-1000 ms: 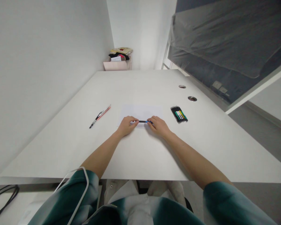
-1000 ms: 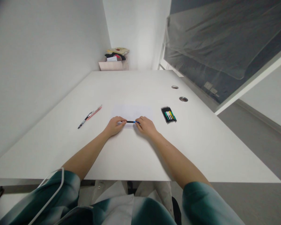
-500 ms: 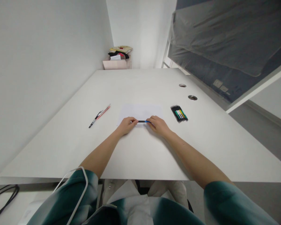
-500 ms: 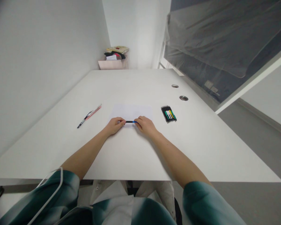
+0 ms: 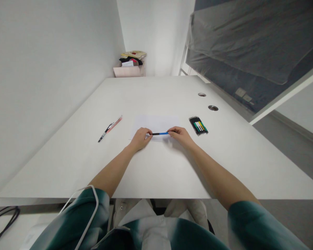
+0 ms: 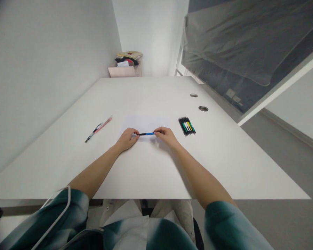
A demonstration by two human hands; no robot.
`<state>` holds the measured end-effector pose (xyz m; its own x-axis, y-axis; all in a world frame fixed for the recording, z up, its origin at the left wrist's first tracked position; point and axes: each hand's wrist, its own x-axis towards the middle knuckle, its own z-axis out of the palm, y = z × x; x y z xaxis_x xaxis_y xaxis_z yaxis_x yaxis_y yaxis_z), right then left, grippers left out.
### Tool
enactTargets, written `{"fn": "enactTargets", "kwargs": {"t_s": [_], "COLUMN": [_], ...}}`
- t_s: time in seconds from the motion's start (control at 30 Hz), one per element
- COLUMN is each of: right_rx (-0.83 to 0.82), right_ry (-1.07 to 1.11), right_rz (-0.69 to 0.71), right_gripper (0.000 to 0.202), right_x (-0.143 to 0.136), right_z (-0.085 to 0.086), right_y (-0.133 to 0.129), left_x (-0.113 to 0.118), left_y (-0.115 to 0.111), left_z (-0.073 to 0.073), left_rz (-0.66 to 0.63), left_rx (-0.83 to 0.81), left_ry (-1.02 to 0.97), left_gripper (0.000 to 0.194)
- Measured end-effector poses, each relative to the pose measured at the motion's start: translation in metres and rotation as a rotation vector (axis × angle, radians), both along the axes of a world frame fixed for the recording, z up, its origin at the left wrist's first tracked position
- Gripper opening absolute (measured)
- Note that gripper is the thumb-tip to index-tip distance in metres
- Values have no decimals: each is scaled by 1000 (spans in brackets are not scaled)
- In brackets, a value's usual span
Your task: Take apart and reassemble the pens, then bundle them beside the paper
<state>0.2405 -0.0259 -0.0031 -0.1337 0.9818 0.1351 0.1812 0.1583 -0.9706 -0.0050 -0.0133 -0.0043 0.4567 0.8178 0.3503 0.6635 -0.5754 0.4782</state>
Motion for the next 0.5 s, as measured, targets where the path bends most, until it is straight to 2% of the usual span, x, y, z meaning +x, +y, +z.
{"fn": "enactTargets", "kwargs": {"t_s": [0.1, 0.17, 0.23, 0.3, 0.5], "right_rx": [-107, -183, -231, -256, -246], "right_ry": [297, 419, 441, 404, 405], "right_rz": [-12, 34, 84, 101, 62], "right_gripper": [36, 50, 63, 68, 54], "right_x": [-5, -8, -9, -10, -14], "right_z": [6, 11, 16, 20, 18], "right_y": [-1, -4, -7, -9, -11], "left_x": [3, 5, 7, 7, 6], "left_y": [-2, -4, -5, -6, -7], "left_z": [1, 2, 4, 5, 7], "left_rz": [-5, -3, -4, -10, 7], "left_rx": [42, 61, 74, 75, 66], "left_ry": [44, 65, 80, 99, 120], "left_gripper": [10, 12, 13, 13, 14]}}
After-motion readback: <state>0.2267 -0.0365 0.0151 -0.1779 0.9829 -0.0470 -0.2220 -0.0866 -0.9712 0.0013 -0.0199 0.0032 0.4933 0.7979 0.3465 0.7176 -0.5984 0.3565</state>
